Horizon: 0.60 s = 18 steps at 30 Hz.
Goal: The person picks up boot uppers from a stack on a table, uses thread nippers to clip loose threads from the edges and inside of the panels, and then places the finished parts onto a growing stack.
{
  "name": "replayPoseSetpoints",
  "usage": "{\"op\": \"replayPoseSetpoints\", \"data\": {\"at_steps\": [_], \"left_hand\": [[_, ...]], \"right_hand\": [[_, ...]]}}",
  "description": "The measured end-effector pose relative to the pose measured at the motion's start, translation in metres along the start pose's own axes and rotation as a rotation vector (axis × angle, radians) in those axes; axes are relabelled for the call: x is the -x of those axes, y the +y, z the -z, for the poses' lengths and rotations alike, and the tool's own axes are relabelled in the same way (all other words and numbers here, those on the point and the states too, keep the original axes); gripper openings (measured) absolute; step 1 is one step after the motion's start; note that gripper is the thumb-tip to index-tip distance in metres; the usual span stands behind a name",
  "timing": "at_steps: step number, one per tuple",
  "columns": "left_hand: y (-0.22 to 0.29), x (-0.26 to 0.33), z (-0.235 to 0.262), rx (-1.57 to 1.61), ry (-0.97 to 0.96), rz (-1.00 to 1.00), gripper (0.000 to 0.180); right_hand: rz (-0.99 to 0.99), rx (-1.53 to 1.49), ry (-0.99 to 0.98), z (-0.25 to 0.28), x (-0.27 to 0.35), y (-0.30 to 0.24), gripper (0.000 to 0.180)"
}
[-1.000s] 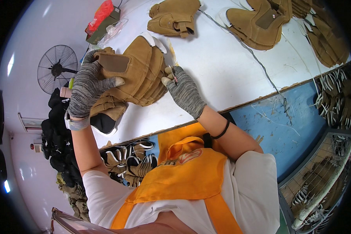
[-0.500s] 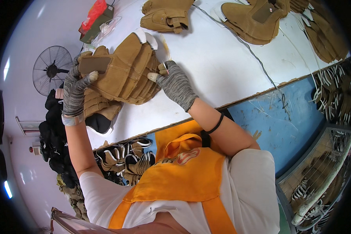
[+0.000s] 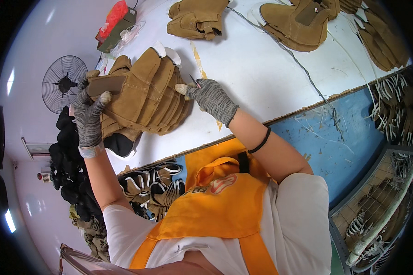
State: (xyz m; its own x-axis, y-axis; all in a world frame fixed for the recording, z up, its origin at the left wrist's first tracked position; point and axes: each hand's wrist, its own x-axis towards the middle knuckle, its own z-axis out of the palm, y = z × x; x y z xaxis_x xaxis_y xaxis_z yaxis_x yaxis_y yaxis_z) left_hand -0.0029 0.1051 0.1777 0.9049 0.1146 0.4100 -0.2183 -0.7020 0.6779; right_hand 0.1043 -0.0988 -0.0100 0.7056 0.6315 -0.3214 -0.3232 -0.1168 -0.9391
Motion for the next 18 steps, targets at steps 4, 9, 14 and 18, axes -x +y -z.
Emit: {"op": "replayPoseSetpoints", "data": {"at_steps": [4, 9, 14, 18], "left_hand": [[-0.025, 0.009, 0.004, 0.003, 0.133, -0.001, 0.035], [-0.043, 0.014, 0.016, 0.428, 0.235, 0.184, 0.043], [-0.039, 0.031, 0.004, 0.328, 0.252, 0.163, 0.049], [-0.027, 0.042, -0.001, 0.233, 0.229, 0.106, 0.05]], "right_hand": [[0.187, -0.05, 0.116, -0.006, 0.007, -0.002, 0.075], [-0.004, -0.378, -0.159, 0.001, 0.007, -0.015, 0.071], [0.45, -0.433, -0.025, -0.022, 0.019, -0.019, 0.063], [0.523, -0.321, -0.021, -0.024, 0.017, -0.015, 0.076]]}}
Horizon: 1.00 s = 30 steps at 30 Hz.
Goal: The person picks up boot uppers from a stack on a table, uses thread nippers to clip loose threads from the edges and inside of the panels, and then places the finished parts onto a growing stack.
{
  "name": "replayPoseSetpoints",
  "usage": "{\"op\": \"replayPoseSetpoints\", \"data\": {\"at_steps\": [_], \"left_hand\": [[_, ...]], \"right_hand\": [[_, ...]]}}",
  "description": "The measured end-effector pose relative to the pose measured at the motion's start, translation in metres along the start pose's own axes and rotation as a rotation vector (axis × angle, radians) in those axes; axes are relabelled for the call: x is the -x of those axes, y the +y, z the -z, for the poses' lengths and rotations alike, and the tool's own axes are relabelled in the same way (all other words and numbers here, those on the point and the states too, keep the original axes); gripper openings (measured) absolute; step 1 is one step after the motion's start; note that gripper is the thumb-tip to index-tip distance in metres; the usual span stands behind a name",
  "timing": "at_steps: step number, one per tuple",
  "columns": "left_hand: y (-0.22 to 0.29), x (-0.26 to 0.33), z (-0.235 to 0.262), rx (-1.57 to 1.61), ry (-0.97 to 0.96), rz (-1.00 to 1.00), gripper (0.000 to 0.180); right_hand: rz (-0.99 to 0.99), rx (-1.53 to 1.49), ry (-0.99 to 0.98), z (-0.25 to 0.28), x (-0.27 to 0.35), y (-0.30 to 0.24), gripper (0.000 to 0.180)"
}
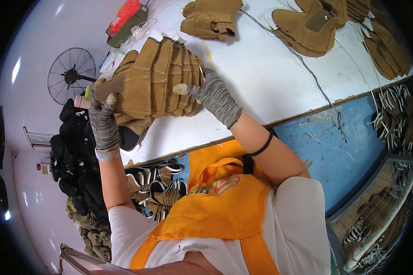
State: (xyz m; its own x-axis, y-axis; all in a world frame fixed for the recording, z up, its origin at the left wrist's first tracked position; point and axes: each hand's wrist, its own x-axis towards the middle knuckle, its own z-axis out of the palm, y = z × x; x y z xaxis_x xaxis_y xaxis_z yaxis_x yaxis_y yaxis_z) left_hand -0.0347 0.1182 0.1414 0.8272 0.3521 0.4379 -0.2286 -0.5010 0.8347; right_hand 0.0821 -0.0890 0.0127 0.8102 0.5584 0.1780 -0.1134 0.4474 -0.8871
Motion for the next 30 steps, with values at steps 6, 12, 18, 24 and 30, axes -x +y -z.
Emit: {"op": "replayPoseSetpoints", "data": {"at_steps": [6, 12, 18, 24, 30], "left_hand": [[0.012, 0.0, 0.0, -0.04, -0.052, 0.029, 0.049], [0.003, -0.022, 0.053, 0.395, 0.07, -0.003, 0.053], [-0.001, -0.027, 0.064, 0.389, 0.09, 0.06, 0.046], [0.03, -0.035, 0.03, 0.155, 0.032, 0.007, 0.049], [0.064, -0.051, -0.028, -0.311, -0.251, -0.138, 0.034]], "right_hand": [[-0.063, 0.002, -0.061, 0.007, 0.001, 0.003, 0.082], [-0.178, -0.125, 0.078, 0.026, 0.01, 0.0, 0.077], [-0.179, 0.016, 0.08, 0.032, 0.007, 0.007, 0.083], [-0.176, 0.008, 0.045, 0.03, 0.008, 0.002, 0.082], [-0.093, -0.049, 0.035, 0.03, 0.003, 0.018, 0.081]]}}
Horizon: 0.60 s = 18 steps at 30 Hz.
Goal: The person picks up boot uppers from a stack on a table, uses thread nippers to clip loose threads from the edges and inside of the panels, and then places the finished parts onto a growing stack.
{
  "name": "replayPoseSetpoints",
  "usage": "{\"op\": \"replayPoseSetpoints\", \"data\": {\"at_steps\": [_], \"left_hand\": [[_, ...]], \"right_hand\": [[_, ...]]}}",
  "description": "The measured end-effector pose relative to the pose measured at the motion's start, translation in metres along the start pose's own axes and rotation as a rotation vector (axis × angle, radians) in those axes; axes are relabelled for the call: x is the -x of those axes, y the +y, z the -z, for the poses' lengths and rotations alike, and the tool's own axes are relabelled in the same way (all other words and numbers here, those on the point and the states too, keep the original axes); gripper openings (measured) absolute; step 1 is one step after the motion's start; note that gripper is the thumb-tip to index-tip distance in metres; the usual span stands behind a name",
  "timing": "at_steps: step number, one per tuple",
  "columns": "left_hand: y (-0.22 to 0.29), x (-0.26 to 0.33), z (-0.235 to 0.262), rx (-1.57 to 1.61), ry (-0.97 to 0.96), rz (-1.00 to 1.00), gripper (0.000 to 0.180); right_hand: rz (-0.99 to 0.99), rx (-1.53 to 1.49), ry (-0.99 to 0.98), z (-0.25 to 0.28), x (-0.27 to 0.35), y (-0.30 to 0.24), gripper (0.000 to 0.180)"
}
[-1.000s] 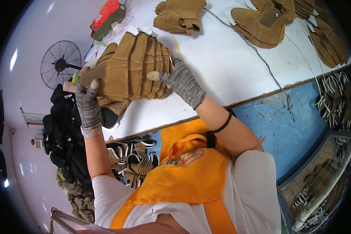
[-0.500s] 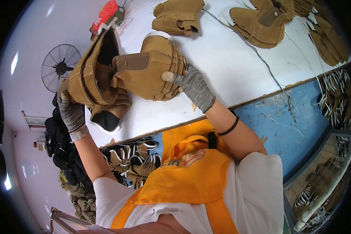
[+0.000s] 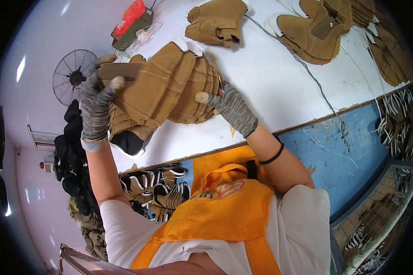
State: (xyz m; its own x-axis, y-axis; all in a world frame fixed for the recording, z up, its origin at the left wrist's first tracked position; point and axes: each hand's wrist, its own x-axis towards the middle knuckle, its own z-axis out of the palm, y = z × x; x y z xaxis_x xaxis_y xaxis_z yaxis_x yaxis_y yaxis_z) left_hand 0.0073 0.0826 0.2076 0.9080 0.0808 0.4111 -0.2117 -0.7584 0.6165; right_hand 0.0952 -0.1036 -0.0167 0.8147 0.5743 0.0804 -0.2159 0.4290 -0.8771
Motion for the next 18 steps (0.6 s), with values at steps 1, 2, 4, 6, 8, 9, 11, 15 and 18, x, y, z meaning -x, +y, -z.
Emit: {"op": "replayPoseSetpoints", "data": {"at_steps": [1, 2, 4, 6, 8, 9, 11, 15, 18], "left_hand": [[0.003, -0.002, -0.004, -0.01, -0.056, 0.002, 0.035], [0.005, -0.002, -0.011, -0.017, -0.114, 0.007, 0.036], [0.004, 0.004, -0.021, -0.05, -0.073, -0.069, 0.036], [0.0, 0.0, -0.026, -0.218, -0.066, -0.225, 0.035], [0.009, 0.002, -0.022, -0.11, -0.025, -0.16, 0.028], [0.003, 0.003, -0.015, -0.154, 0.001, -0.198, 0.026], [0.002, 0.003, -0.008, -0.207, 0.036, -0.192, 0.021], [-0.034, 0.01, -0.017, -0.734, 0.022, -0.446, 0.023], [-0.033, 0.019, -0.017, -0.572, 0.029, -0.11, 0.024]], "right_hand": [[0.01, -0.017, 0.0, 0.0, -0.001, 0.0, 0.081], [-0.041, -0.022, -0.01, 0.001, 0.001, -0.002, 0.082], [-0.146, -0.032, -0.036, 0.003, 0.004, -0.009, 0.084], [-0.17, 0.024, -0.02, 0.012, -0.004, 0.01, 0.084], [-0.164, 0.093, -0.05, 0.013, -0.006, 0.016, 0.083], [-0.146, 0.133, -0.091, -0.001, 0.0, 0.007, 0.082], [-0.218, 0.104, -0.211, -0.029, 0.013, -0.027, 0.079], [-0.496, 0.183, -0.124, -0.03, -0.007, 0.021, 0.058], [-0.584, 0.193, -0.131, -0.022, -0.008, 0.01, 0.053]]}}
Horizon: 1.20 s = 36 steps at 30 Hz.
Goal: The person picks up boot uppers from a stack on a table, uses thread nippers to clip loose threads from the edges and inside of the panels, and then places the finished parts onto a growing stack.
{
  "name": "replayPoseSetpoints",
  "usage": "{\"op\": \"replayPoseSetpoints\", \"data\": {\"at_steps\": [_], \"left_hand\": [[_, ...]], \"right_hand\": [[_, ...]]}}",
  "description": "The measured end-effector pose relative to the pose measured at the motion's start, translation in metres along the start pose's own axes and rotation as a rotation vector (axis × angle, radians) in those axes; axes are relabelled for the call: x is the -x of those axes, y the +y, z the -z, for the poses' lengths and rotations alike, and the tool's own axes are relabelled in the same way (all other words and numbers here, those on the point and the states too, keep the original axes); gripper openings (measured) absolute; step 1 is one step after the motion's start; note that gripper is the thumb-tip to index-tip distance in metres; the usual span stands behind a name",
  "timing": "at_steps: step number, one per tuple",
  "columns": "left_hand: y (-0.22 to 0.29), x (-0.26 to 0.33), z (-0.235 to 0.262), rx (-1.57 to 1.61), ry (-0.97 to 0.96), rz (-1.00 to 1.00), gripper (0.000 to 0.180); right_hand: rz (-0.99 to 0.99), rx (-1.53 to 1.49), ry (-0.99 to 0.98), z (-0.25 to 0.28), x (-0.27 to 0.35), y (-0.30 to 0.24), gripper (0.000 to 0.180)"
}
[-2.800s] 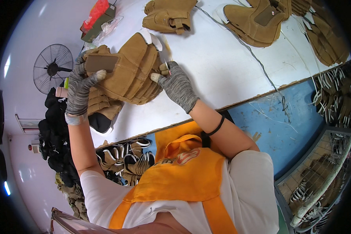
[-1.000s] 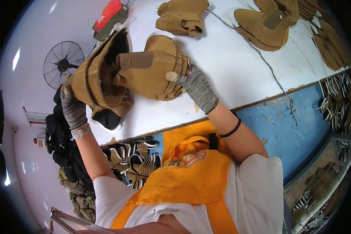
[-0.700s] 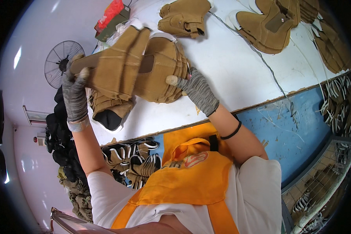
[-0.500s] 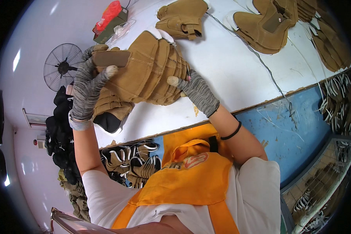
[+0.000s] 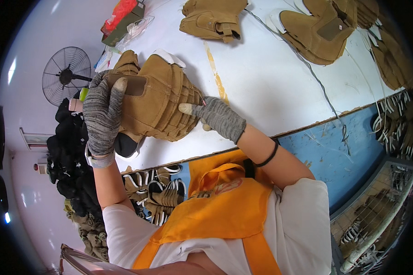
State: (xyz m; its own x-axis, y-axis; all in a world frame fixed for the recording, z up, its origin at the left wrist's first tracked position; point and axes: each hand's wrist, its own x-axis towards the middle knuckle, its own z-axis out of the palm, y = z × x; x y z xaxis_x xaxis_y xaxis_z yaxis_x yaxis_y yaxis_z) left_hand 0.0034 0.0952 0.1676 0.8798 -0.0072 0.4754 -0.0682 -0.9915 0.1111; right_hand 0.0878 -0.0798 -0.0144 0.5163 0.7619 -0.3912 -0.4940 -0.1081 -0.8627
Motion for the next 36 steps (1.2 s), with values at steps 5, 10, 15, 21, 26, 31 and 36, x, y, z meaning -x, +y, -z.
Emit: {"op": "replayPoseSetpoints", "data": {"at_steps": [5, 10, 15, 21, 26, 31, 36], "left_hand": [[-0.012, -0.001, -0.004, 0.06, 0.012, -0.04, 0.028], [-0.036, 0.015, -0.01, 0.401, 0.219, 0.219, 0.027], [-0.056, 0.039, -0.007, 0.331, 0.32, 0.133, 0.026], [-0.045, 0.063, -0.003, 0.599, 0.494, 0.243, 0.046], [-0.05, 0.087, 0.002, 0.737, 0.535, 0.335, 0.052], [-0.055, 0.097, 0.003, 0.807, 0.57, 0.388, 0.057], [-0.063, 0.103, 0.004, 0.888, 0.53, 0.38, 0.058]], "right_hand": [[0.071, -0.042, -0.004, 0.001, 0.012, 0.0, 0.049], [0.178, 0.012, -0.006, -0.006, 0.014, 0.001, 0.053], [0.295, 0.095, 0.061, -0.015, 0.027, -0.005, 0.061], [0.588, -0.048, 0.182, -0.044, 0.025, 0.03, 0.059], [0.578, -0.14, 0.098, -0.052, 0.032, 0.024, 0.057], [0.592, -0.018, 0.142, -0.053, 0.028, 0.028, 0.057], [0.618, -0.063, 0.115, -0.056, 0.035, 0.02, 0.059]]}}
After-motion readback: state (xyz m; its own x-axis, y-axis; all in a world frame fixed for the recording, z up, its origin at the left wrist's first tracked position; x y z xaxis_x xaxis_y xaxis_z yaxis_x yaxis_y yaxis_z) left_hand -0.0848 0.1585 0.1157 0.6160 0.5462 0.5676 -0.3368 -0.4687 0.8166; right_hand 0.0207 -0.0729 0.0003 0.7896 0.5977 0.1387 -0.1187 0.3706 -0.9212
